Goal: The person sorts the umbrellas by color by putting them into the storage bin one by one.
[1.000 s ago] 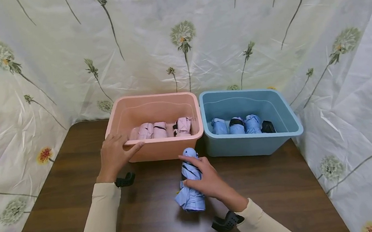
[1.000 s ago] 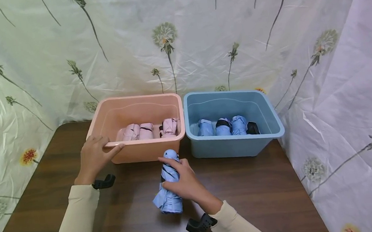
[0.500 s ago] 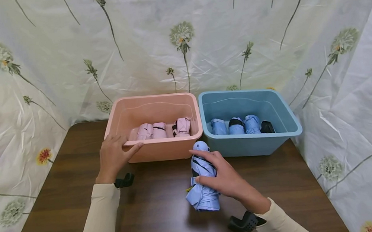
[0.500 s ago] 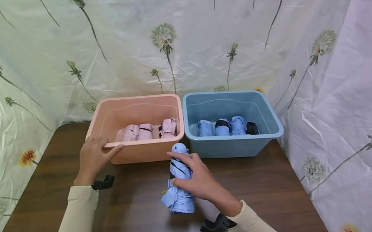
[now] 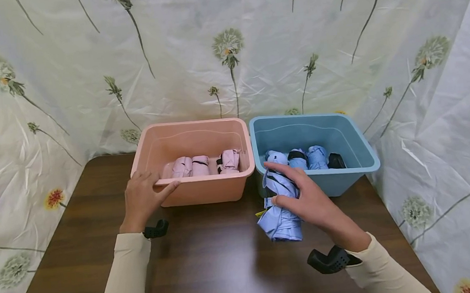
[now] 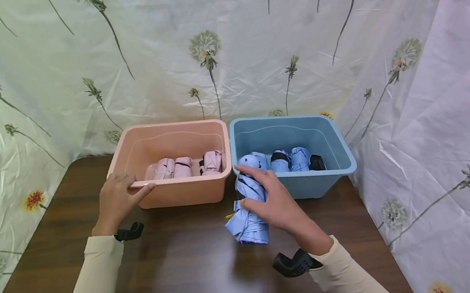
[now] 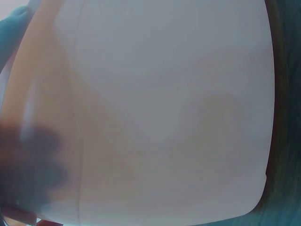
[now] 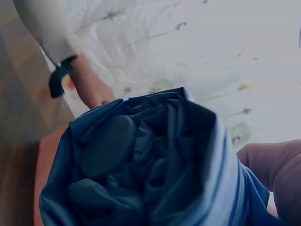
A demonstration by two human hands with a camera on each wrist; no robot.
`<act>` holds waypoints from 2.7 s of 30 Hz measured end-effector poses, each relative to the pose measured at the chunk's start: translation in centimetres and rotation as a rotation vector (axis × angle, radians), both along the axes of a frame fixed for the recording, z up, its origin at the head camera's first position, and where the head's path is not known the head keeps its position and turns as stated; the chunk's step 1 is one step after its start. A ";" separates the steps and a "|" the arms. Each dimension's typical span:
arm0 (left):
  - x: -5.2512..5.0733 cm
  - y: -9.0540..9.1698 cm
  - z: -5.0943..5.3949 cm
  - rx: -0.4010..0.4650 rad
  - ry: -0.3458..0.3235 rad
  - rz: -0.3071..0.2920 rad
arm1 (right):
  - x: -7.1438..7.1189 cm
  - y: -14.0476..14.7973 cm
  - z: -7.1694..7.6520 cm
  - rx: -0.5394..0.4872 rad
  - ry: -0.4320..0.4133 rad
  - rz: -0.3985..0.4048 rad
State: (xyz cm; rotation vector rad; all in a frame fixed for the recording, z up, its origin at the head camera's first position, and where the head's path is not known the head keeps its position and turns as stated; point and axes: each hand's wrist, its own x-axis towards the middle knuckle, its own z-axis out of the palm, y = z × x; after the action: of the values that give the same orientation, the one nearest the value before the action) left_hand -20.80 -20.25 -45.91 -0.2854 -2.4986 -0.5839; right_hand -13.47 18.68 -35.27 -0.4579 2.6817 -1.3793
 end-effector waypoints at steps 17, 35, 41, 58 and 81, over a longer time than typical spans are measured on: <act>0.0 -0.1 -0.1 0.005 0.001 -0.002 | -4.8 2.6 3.3 -0.017 0.004 -0.064; -0.1 -0.3 -0.3 -0.003 0.033 -0.016 | -13.0 2.9 2.2 -0.106 -0.050 -0.119; -0.2 -0.1 -0.2 -0.004 0.016 -0.016 | -15.1 2.7 0.9 -0.091 -0.043 -0.126; 0.0 -0.1 -0.2 -0.005 0.001 -0.015 | -18.6 3.7 -4.8 0.003 -0.122 -0.113; -0.1 -0.4 -0.3 -0.009 0.052 -0.019 | -18.6 3.7 -5.9 -0.039 -0.240 -0.149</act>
State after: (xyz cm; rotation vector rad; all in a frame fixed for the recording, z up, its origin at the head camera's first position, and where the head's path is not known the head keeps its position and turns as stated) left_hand -20.88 -20.60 -46.20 -0.3239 -2.4512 -0.5664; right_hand -32.11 22.35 -41.16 -0.0887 2.5400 -1.4236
